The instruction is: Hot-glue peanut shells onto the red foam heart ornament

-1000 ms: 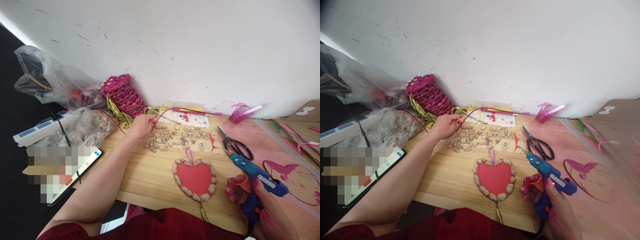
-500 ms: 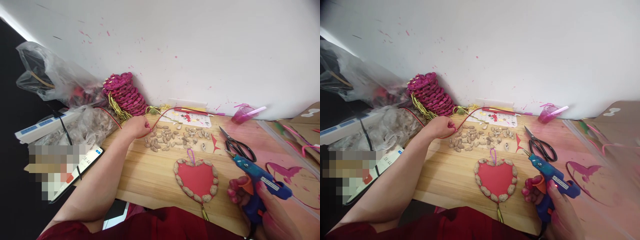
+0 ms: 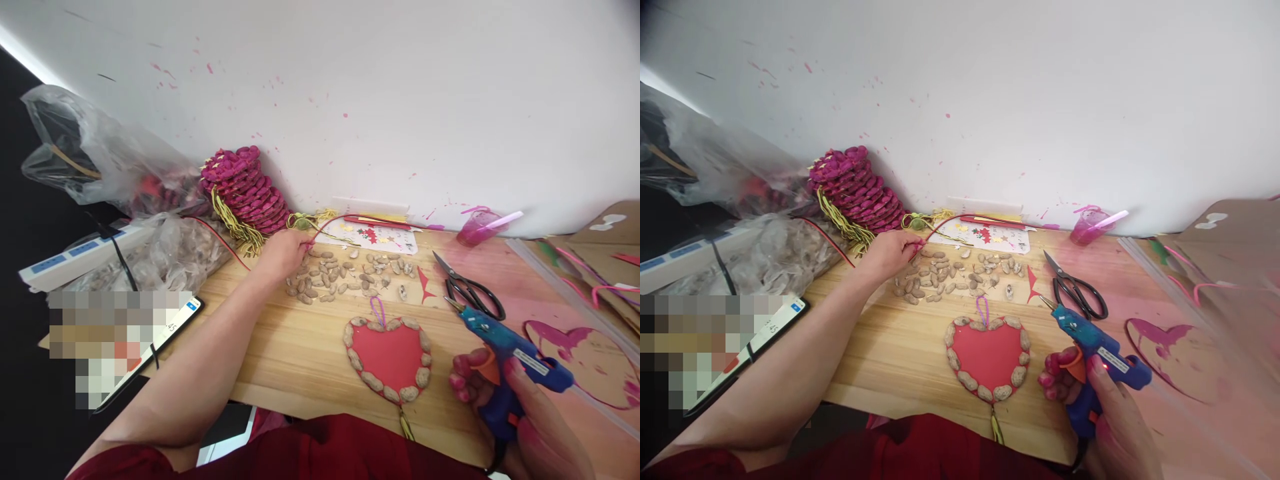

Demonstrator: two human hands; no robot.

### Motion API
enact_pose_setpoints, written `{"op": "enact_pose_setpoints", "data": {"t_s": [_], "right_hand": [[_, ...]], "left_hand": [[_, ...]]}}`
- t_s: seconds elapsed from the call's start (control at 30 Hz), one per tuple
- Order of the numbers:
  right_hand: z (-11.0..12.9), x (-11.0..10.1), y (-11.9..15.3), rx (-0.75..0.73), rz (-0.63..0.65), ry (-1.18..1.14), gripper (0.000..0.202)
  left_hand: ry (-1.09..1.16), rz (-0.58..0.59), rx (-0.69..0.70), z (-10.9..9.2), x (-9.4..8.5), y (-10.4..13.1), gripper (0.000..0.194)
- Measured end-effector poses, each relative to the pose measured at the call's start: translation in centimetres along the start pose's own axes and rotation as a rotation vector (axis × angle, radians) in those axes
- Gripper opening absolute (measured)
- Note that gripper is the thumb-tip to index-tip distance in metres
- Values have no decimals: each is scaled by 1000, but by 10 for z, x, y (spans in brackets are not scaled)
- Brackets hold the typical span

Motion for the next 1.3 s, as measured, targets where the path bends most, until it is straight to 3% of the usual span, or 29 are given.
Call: {"op": "enact_pose_setpoints", "data": {"t_s": [0.3, 0.6, 0.83, 1.17, 1.3], "right_hand": [[-1, -2, -1, 21, 32, -5, 42], [-2, -1, 0, 39, -13, -10, 43], [-3, -3, -1, 39, -4, -30, 43], [-6, -7, -2, 31, 4, -21, 44], [-3, -1, 1, 34, -13, -18, 47]], "left_hand": [[26, 66, 9, 4, 11, -2, 34], [-9, 9, 74, -5, 15, -6, 29], [61, -24, 123, -5, 11, -6, 38], [13, 46, 35, -2, 14, -4, 37], [-31, -7, -7, -7, 10, 1, 29]]}}
Point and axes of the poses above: each hand's wrist, its own y-axis away from the middle knuckle, its own x-axis out of the palm, z = x × y, the point moved 9 cm from there along -y, towards the middle knuckle, and after that the axes turned 14 degrees about z, right-handed, at the moved point
